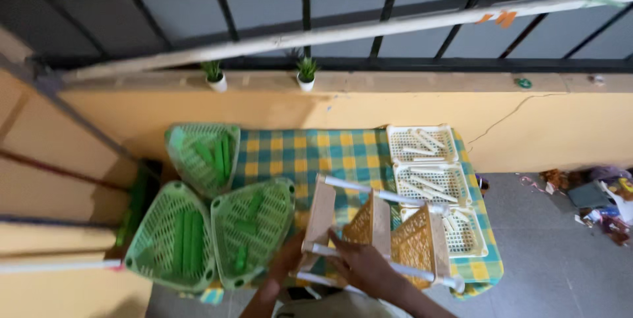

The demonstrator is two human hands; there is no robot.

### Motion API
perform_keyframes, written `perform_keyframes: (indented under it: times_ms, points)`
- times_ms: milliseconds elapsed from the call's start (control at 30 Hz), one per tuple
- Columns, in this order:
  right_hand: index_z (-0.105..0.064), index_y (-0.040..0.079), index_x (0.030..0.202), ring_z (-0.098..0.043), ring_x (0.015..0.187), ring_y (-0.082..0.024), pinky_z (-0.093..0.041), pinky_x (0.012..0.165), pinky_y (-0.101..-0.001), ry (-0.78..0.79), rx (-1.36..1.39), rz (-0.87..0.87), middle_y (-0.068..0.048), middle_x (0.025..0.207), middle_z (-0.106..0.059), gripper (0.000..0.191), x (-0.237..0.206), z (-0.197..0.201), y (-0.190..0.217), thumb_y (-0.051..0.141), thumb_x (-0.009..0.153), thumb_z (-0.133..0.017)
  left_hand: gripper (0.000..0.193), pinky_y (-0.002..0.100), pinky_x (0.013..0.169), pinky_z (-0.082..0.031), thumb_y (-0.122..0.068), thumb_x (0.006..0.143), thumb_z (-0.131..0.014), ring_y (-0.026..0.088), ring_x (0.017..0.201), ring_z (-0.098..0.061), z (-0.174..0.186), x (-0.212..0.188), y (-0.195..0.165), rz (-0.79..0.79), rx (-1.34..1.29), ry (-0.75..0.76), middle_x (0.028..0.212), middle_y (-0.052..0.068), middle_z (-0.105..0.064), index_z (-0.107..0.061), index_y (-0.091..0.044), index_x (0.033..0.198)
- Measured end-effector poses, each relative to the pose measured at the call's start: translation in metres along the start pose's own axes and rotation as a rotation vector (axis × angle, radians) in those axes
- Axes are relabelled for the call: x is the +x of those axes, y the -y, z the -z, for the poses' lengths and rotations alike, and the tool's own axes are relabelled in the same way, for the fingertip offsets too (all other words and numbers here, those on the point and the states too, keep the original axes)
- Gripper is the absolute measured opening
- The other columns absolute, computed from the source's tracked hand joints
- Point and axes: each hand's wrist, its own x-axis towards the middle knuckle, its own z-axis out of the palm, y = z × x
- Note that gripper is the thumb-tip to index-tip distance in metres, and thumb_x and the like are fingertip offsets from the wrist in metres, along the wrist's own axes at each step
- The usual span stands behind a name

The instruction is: The person takes apart a small tiered plastic storage rack on a table, separating its perforated shelves from the white tube frame, then fits the shelves back onto the frame and sets the reassembled rack upright on the table.

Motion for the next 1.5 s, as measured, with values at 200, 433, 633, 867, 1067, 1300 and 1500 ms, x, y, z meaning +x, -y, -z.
perform_keyframes:
  times_ms: [200,433,633,867,1067,1300,1500]
  points:
    - [-0.046,0.019,0.152,-0.070,0.090,-0.040,-0.057,0.073,-0.0500,-0.085,-0.115,-0.153,-0.020,0.101,-0.072,0.057,0.004,-0.038,0.017,0.036,0.100,-0.061,0.069,0.035,0.078,-0.051,-0.034,0.097,-0.058,0.018,0.092,-0.060,0.016,0.001,-0.008,-0.024,0.028,0.103,0.121,0.011,-0.064,-0.048,0.000,0.156]
    - [-0.051,0.016,0.150,-0.069,0.081,-0.036,-0.056,0.064,-0.0476,-0.239,-0.171,0.090,-0.015,0.095,-0.071,0.050,0.009,-0.065,0.015,0.035,0.104,-0.058,0.077,0.030,0.076,-0.048,-0.024,0.093,-0.062,0.015,0.091,-0.058,0.048,-0.016,0.008,-0.173,-0.086,0.239,0.125,0.009,-0.063,-0.043,-0.001,0.164]
    - [-0.053,0.018,0.149,-0.065,0.069,-0.029,-0.052,0.056,-0.0450,-0.263,-0.230,0.110,-0.010,0.080,-0.066,0.049,0.014,-0.076,0.009,0.038,0.104,-0.059,0.087,0.026,0.074,-0.046,-0.016,0.090,-0.065,0.012,0.090,-0.056,0.055,-0.020,0.005,-0.323,-0.142,0.523,0.129,0.009,-0.063,-0.039,-0.001,0.172]
    - [-0.060,0.016,0.145,-0.066,0.073,-0.030,-0.053,0.062,-0.0437,-0.223,-0.196,0.091,-0.011,0.082,-0.068,0.047,0.020,-0.078,0.012,0.037,0.103,-0.061,0.061,0.038,0.096,-0.057,-0.032,0.095,-0.055,0.020,0.121,-0.067,0.019,-0.008,-0.014,-0.116,0.044,0.248,0.137,0.004,-0.066,-0.045,-0.012,0.151]
    - [-0.057,0.013,0.147,-0.066,0.077,-0.030,-0.053,0.067,-0.0433,-0.186,-0.209,0.121,-0.011,0.082,-0.067,0.049,0.030,-0.081,0.007,0.035,0.103,-0.062,0.052,0.038,0.092,-0.058,-0.039,0.101,-0.055,0.022,0.115,-0.069,0.006,0.015,-0.027,-0.056,-0.010,0.244,0.128,0.006,-0.068,-0.055,-0.011,0.145]
    - [-0.053,0.009,0.151,-0.067,0.079,-0.027,-0.056,0.070,-0.0405,-0.148,-0.303,0.158,-0.010,0.084,-0.064,0.052,0.038,-0.079,-0.010,0.034,0.105,-0.058,0.045,0.037,0.079,-0.059,-0.035,0.109,-0.056,0.022,0.101,-0.068,-0.001,0.051,-0.018,-0.064,-0.360,0.358,0.119,0.008,-0.065,-0.056,-0.007,0.145]
    - [-0.058,0.013,0.146,-0.068,0.074,-0.025,-0.057,0.065,-0.0411,-0.114,-0.269,0.109,-0.008,0.081,-0.067,0.048,0.045,-0.076,-0.027,0.036,0.105,-0.060,0.050,0.036,0.083,-0.057,-0.039,0.105,-0.054,0.020,0.105,-0.068,-0.001,0.058,-0.013,-0.023,-0.308,0.199,0.122,0.005,-0.065,-0.052,-0.011,0.147]
